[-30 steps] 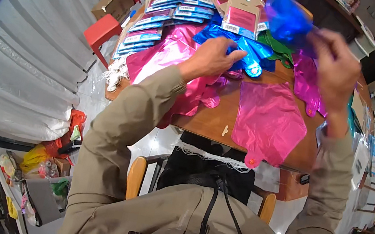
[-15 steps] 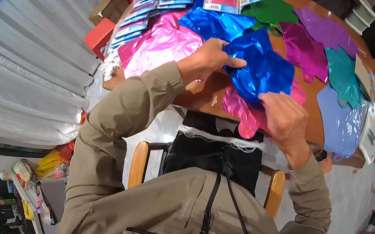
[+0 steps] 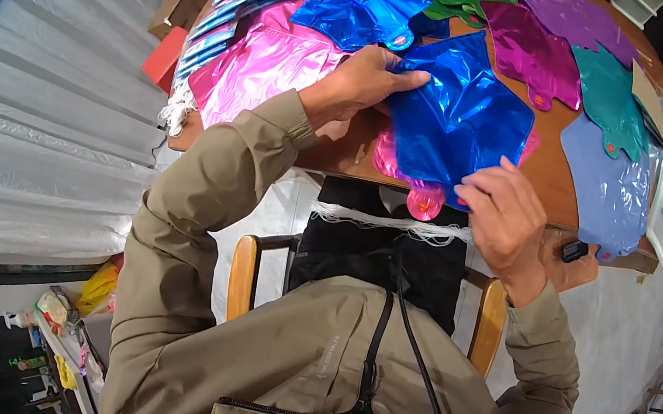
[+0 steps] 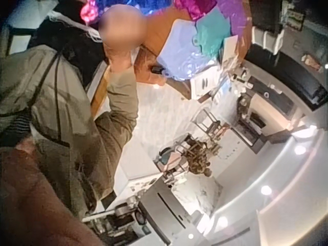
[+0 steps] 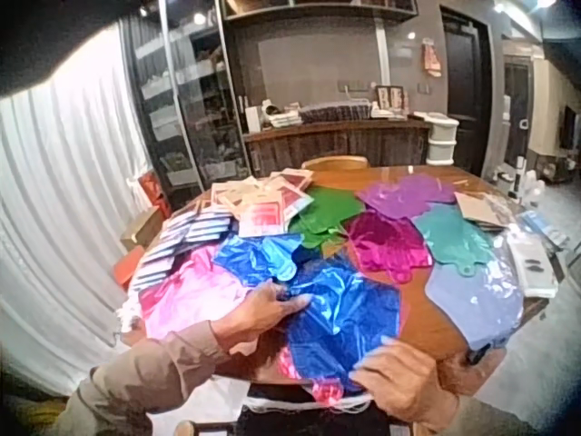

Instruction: Sorting and folding colorful foil balloons on a workspace.

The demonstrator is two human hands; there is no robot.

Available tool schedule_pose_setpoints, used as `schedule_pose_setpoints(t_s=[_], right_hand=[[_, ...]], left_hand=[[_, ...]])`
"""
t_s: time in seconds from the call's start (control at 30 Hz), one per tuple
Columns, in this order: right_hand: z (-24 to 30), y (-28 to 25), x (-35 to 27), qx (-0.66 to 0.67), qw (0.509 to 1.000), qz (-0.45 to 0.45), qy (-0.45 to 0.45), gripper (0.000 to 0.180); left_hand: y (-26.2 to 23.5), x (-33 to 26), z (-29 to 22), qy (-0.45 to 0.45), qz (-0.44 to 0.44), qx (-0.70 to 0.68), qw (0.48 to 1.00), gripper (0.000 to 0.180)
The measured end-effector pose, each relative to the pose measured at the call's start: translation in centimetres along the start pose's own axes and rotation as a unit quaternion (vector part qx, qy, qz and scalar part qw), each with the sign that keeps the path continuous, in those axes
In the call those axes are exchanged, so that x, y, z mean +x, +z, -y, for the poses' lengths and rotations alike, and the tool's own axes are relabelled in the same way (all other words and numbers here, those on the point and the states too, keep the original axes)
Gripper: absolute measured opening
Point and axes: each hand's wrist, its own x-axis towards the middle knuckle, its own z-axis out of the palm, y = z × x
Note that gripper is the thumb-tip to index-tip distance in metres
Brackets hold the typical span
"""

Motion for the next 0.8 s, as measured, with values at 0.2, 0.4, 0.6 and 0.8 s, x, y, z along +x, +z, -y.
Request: schedule_pose_setpoints(t_s=[0.2, 0.4, 0.6, 0.8], right_hand=[[0.7, 1.2, -1.2, 0.015, 0.999, 0.027, -0.010, 0.015], [0.4, 1.9, -1.0, 0.013, 0.999, 0.039, -0.002, 0.014], [0.2, 2.0, -0.6, 0.036, 0.998, 0.055, -0.016, 0.013], [-2.4, 0.2, 1.6, 0.046, 0.996, 0.072, -0.018, 0.013]], left_hand=[[-1.7, 0.9, 1.3, 0.009, 0.024, -0.062, 0.998, 0.023], [-2.5, 1.6, 1.3, 0.090, -0.056, 0.169, 0.980, 0.027], [-1.9, 2.1, 0.7, 0.172, -0.123, 0.338, 0.917, 0.032], [-1.8, 2.1, 0.8, 0.212, -0.146, 0.378, 0.889, 0.034]])
